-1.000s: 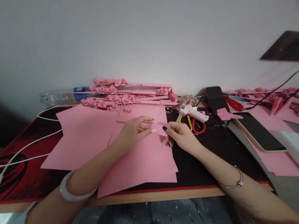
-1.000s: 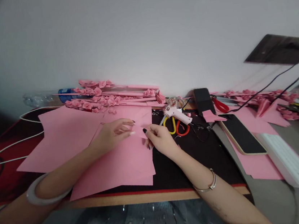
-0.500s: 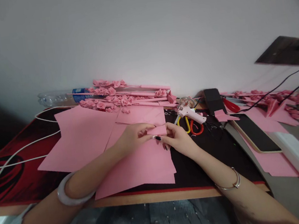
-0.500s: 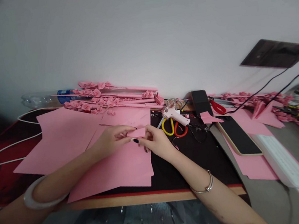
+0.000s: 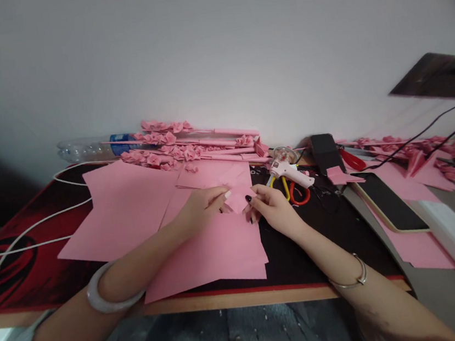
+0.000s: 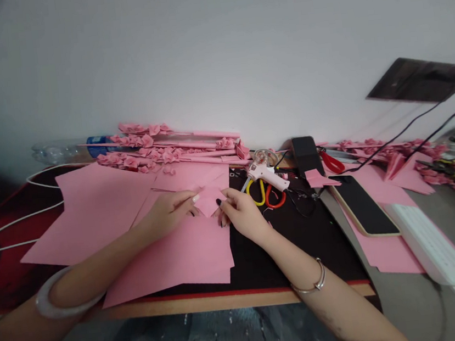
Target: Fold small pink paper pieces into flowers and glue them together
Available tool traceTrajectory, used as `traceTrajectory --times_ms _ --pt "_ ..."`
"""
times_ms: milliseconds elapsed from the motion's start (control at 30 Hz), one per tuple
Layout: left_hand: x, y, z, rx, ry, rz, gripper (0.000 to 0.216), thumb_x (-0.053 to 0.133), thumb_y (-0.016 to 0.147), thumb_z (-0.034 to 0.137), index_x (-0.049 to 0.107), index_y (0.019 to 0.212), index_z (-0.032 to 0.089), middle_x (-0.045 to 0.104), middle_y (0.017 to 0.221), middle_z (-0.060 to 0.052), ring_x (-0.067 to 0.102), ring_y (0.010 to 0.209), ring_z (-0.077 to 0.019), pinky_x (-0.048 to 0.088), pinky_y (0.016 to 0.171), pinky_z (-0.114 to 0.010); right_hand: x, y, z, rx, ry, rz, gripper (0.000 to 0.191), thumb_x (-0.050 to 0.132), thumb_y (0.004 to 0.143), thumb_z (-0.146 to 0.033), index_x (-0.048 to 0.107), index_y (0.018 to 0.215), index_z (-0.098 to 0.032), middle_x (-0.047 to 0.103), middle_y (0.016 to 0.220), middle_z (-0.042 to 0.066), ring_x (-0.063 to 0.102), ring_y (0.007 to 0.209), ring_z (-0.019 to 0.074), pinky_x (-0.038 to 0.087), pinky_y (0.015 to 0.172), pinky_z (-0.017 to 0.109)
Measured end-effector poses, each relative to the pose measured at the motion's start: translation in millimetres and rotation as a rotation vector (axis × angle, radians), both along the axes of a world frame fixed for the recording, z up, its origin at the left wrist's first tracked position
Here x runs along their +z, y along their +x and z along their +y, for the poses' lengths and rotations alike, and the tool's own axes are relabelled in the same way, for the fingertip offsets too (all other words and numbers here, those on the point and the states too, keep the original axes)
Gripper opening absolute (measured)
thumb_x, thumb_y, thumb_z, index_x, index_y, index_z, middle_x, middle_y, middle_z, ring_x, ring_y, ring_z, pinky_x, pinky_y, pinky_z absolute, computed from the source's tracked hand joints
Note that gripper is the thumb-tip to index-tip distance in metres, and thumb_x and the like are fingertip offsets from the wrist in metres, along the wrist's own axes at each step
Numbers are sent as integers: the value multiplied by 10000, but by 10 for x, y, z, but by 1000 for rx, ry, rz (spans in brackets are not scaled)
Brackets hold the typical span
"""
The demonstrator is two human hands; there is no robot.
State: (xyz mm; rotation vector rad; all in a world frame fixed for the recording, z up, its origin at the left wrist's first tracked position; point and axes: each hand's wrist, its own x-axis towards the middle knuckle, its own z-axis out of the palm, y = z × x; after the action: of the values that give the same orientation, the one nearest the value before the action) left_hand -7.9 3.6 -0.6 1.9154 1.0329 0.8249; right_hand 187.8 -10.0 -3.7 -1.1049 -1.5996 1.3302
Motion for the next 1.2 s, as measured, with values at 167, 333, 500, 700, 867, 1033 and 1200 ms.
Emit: traceTrajectory --times_ms 167,333,500,700,867,1033,1200 --pt "-11 17 24 -28 -240 -204 183 488 839 270 617 842 141 661 703 -30 642 657 -135 495 632 -235 15 7 -4 -24 -73 122 159 542 774 -244 533 903 -151 643 563 -13 517 382 85 425 407 197" --pt "26 13 13 -16 -506 -408 228 573 780 238 607 982 137 670 625 -20 650 599 -136 501 624 -255 38 20 -12 -56 -206 353 232 603 729 -217 559 947 -151 669 592 3 544 410 82 435 419 183" --pt "29 -26 10 -55 -639 -574 206 619 738 234 635 925 150 691 708 -31 658 633 -142 509 667 -284 45 67 8 28 -314 461 155 590 726 -175 621 876 -148 681 637 17 603 482 81 467 468 167" --pt "49 0 1 -56 -581 -445 166 597 736 210 622 884 139 671 654 -20 659 619 -147 505 651 -285 55 66 1 30 -315 425 117 569 716 -179 632 808 -144 676 624 31 605 495 98 474 481 194" --pt "17 38 -6 -77 -424 -309 220 584 743 211 594 953 147 671 703 -17 654 611 -138 513 625 -271 49 50 -7 26 -282 387 106 557 701 -168 621 779 -138 650 566 19 554 448 92 447 460 203" --pt "-8 43 -34 -90 -175 -169 189 567 755 251 618 903 146 660 846 -44 611 715 -140 473 639 -251 29 43 -8 47 -270 346 109 549 726 -181 604 809 -135 646 565 17 557 447 92 443 458 198" --pt "26 13 -58 21 138 161 299 497 804 245 455 523 154 357 498 53 385 519 -87 270 500 -226 9 12 -5 37 -227 247 272 590 730 -184 533 995 -165 588 511 -52 542 412 88 448 435 189"
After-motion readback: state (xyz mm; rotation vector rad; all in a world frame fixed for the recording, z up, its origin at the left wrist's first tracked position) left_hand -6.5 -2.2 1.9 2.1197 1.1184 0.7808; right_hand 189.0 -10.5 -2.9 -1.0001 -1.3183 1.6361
